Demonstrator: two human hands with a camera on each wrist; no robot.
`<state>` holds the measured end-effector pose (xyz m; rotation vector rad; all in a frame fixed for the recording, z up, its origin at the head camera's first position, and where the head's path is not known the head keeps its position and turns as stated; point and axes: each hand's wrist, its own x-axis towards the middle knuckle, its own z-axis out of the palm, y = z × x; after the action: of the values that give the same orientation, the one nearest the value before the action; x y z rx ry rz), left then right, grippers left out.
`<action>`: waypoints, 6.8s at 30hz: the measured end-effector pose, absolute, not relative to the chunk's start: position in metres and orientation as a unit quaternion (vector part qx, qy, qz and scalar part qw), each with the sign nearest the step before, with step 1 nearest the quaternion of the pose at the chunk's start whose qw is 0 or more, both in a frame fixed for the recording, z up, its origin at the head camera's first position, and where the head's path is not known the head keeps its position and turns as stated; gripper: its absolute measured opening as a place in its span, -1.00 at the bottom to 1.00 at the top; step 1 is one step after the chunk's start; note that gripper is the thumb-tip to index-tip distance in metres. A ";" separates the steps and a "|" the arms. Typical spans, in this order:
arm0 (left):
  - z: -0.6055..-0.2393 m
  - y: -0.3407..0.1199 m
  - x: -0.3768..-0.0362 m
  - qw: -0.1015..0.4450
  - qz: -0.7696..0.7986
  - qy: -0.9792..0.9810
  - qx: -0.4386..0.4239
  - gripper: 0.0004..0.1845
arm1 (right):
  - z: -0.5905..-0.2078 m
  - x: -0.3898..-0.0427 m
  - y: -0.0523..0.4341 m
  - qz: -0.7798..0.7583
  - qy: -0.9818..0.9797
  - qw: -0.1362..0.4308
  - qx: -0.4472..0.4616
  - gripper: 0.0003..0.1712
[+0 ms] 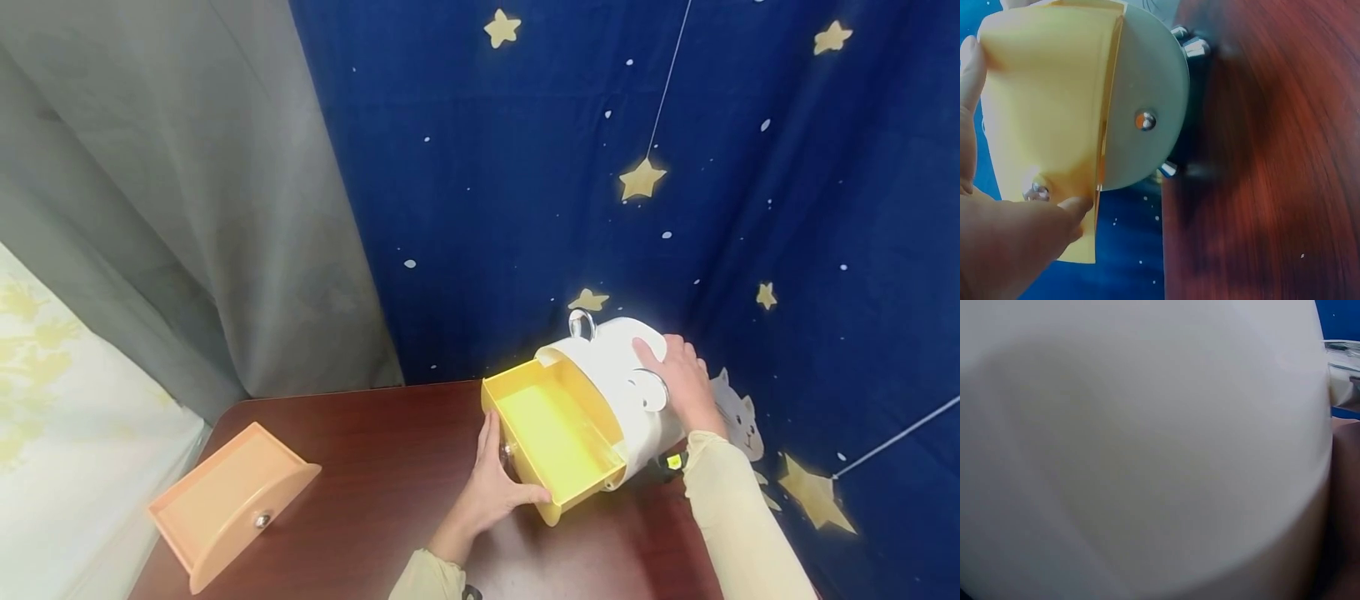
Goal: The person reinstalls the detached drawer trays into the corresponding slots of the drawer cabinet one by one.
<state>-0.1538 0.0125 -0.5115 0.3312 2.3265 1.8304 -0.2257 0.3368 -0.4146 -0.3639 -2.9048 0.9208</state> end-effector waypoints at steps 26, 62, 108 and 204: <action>-0.513 0.043 -0.159 0.049 0.598 0.794 0.099 0.58 | -0.410 -0.223 0.336 0.298 -0.947 0.037 -0.114 0.20; -0.514 0.045 -0.169 0.067 0.621 0.773 0.112 0.49 | -0.412 -0.219 0.325 0.291 -0.948 0.052 -0.119 0.23; -0.520 0.084 -0.196 0.068 0.582 0.801 0.124 0.36 | -0.419 -0.223 0.325 0.279 -0.951 0.068 -0.117 0.18; -0.597 -0.280 -0.123 -0.097 0.432 0.803 -0.398 -0.18 | -0.422 -0.222 0.322 0.286 -0.945 0.090 -0.132 0.12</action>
<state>-0.1229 -0.2803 -0.5975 -1.3350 2.6920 1.4476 -0.2222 0.3223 -0.4223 -0.3912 -2.8082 0.8514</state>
